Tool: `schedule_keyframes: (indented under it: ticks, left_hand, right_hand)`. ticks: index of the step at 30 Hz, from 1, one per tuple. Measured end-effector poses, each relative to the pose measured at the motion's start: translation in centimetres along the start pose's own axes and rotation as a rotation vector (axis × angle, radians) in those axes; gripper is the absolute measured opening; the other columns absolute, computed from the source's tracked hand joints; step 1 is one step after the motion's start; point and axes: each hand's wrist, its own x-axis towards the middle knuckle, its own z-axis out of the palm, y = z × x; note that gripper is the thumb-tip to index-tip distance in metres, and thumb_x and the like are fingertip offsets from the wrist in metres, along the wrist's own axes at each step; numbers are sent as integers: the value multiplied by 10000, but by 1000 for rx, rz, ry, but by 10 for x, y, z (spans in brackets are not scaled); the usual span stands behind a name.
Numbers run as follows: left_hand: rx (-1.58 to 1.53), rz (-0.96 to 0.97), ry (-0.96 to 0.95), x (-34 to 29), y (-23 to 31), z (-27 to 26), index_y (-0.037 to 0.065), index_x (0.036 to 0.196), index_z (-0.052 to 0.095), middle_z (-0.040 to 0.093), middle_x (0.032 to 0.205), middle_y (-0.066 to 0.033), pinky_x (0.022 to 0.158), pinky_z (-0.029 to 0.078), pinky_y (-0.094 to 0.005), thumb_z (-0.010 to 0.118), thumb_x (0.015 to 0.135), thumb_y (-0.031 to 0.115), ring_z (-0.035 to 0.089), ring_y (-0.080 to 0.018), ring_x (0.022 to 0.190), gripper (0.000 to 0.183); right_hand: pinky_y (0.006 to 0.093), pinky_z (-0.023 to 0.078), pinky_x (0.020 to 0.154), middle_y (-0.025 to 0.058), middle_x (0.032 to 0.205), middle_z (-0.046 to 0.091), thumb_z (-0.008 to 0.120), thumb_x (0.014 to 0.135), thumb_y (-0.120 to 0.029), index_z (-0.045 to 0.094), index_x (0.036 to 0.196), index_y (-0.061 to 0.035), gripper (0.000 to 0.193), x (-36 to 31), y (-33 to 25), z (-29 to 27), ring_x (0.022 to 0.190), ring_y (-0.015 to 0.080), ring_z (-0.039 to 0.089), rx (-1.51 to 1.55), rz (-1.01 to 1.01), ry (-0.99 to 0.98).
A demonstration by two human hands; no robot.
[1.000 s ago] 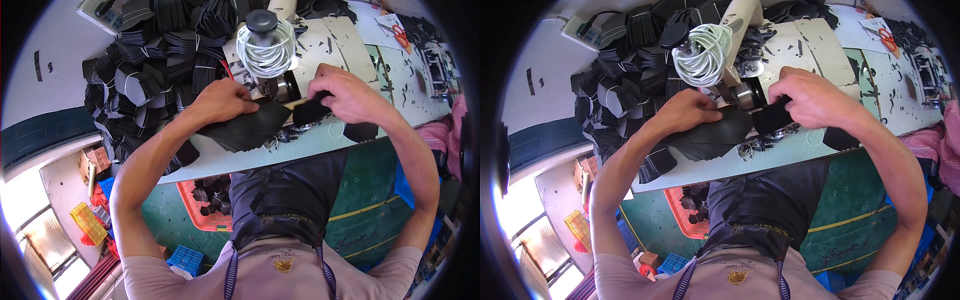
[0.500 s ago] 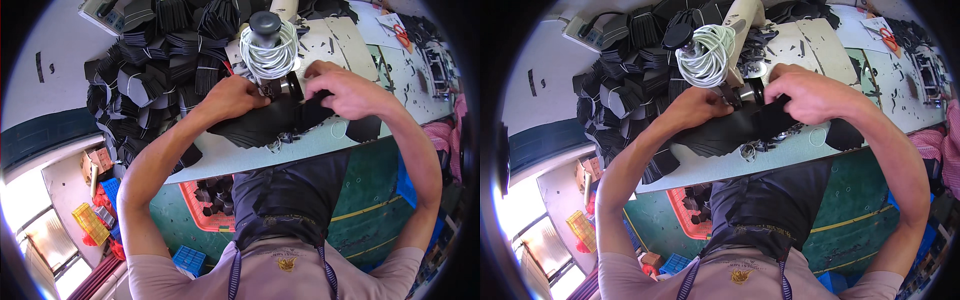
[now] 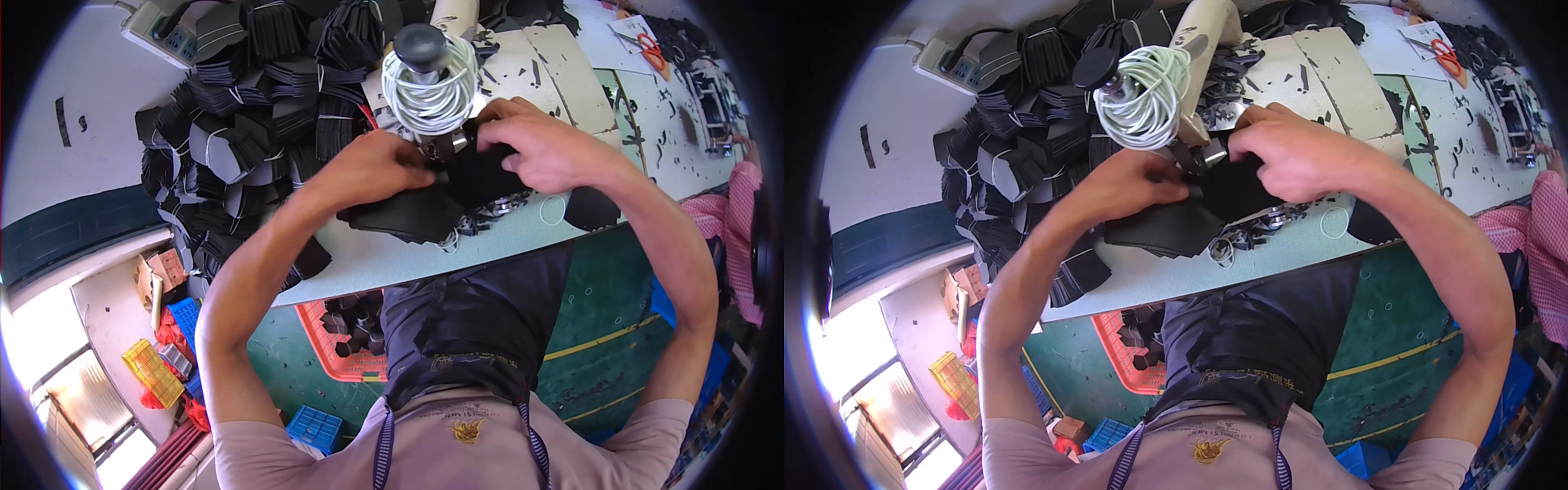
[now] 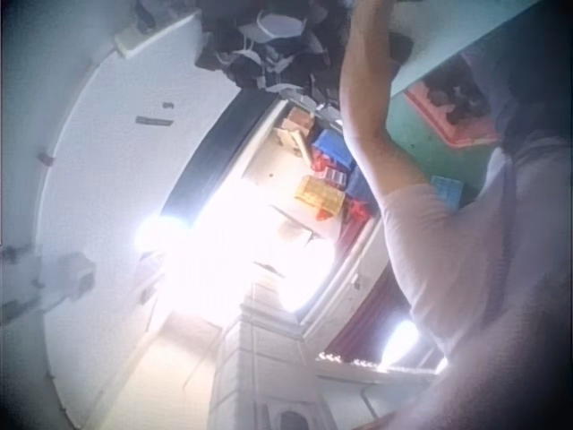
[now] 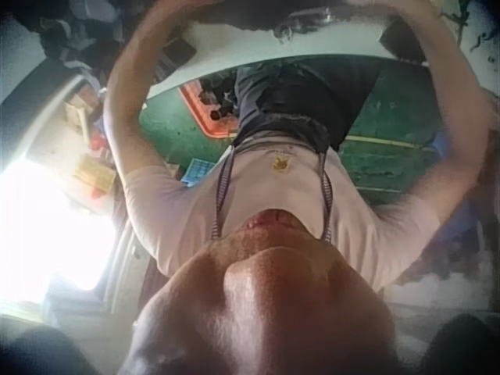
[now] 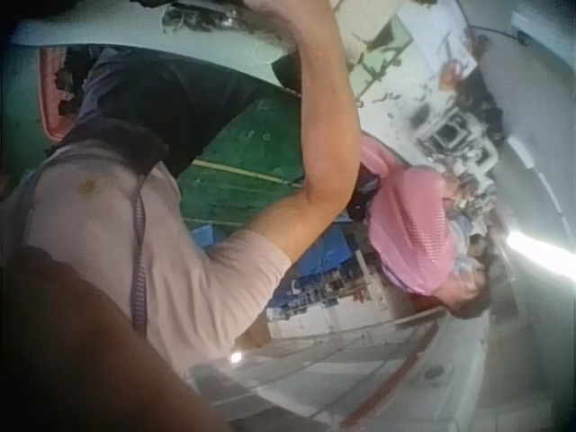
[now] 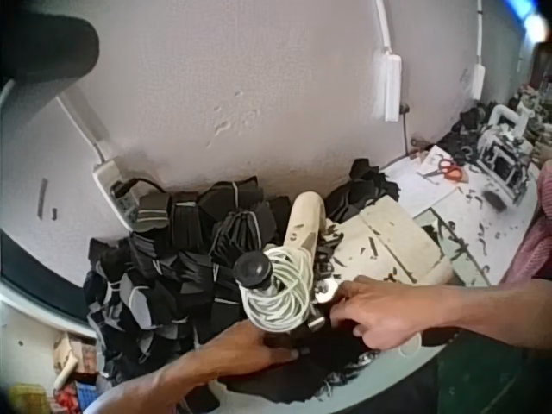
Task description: The recorder is skiving or trimming the edges of black leather shoe components using an industrial machine.
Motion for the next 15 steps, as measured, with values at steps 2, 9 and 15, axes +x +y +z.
schedule_keyframes:
  ticks: [2, 9, 15]
  left_hand:
    - [-131, 104, -37, -6, -9, -1, 44, 948, 779, 736, 862, -161, 805, 531, -359, 749, 812, 309, 720, -247, 840, 299]
    - [136, -207, -33, 1, 12, -1, 34, 1050, 756, 739, 948, -148, 809, 526, -347, 754, 819, 292, 704, -217, 843, 346]
    - [-56, 57, -112, -3, -4, -6, 49, 1059, 755, 737, 973, -164, 823, 532, -375, 756, 801, 287, 718, -270, 887, 351]
  right_hand:
    - [429, 451, 977, 193, 1086, 627, 565, 771, 16, 645, 1129, -16, 369, 3, -12, -6, 1128, 363, 575, -52, 163, -64]
    - [428, 448, 994, 210, 1157, 602, 560, 752, 19, 647, 1149, -12, 407, -5, -5, -35, 1164, 373, 552, 32, 143, -302]
    - [396, 414, 1046, 167, 1247, 544, 636, 808, 36, 616, 1118, -2, 313, 3, -16, -15, 1250, 338, 488, 41, 161, -161]
